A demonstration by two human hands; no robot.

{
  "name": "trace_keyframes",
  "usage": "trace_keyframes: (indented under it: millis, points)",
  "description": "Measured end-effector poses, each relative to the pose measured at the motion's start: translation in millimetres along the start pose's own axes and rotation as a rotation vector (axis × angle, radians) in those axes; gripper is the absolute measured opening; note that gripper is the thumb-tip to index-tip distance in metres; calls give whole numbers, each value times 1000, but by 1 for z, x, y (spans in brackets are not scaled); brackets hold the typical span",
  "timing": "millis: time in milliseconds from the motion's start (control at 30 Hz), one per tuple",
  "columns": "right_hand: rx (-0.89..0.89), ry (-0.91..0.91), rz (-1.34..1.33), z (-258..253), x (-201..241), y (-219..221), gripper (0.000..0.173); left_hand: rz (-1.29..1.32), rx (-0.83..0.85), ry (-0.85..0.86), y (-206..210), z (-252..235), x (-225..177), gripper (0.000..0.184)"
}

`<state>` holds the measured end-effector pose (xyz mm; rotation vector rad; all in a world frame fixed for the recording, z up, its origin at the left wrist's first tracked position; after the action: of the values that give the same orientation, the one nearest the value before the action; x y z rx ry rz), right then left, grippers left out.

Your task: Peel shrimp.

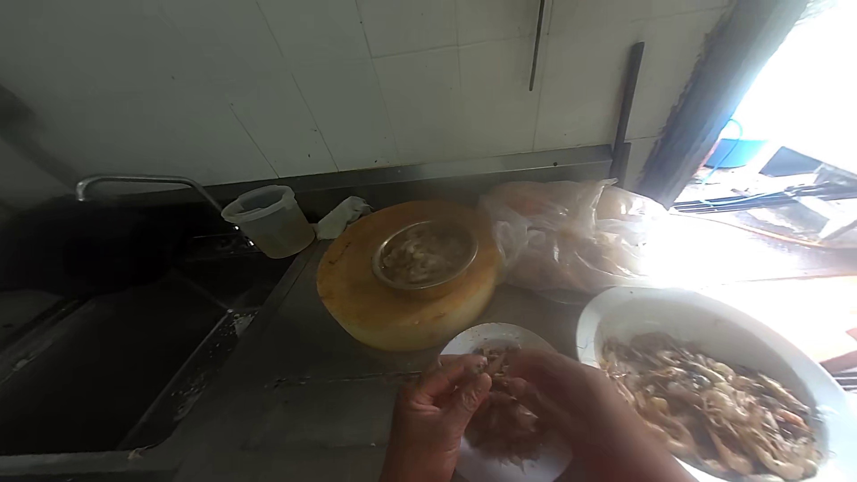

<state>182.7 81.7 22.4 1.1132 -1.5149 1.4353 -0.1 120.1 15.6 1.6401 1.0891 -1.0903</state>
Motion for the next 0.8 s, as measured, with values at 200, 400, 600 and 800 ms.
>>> trace_keyframes:
  millis: [200, 400, 600, 800]
  points:
    - [16, 26, -488, 2, 2, 7, 21, -414, 119, 397, 26, 17, -23, 29]
    - [-52, 81, -614, 8, -8, 4, 14, -377, 126, 342, 31, 25, -26, 25]
    - [-106, -1, -469, 7, -6, -2, 9, 222, 45, -280, 28, 27, 11, 21]
    - [-163, -48, -253, 5, -3, -4, 18, 422, -8, -412, 26, 24, 14, 19]
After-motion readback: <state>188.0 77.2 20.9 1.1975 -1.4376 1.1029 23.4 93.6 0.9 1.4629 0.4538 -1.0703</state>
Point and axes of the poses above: each hand's wrist, its own z-axis away from the middle knuckle, its own y-axis out of the palm, x = y × z, the point moved 9 cm from there along -z, towards the middle knuckle, and after that the axes turned 5 degrees about y, right-handed, at the moved point
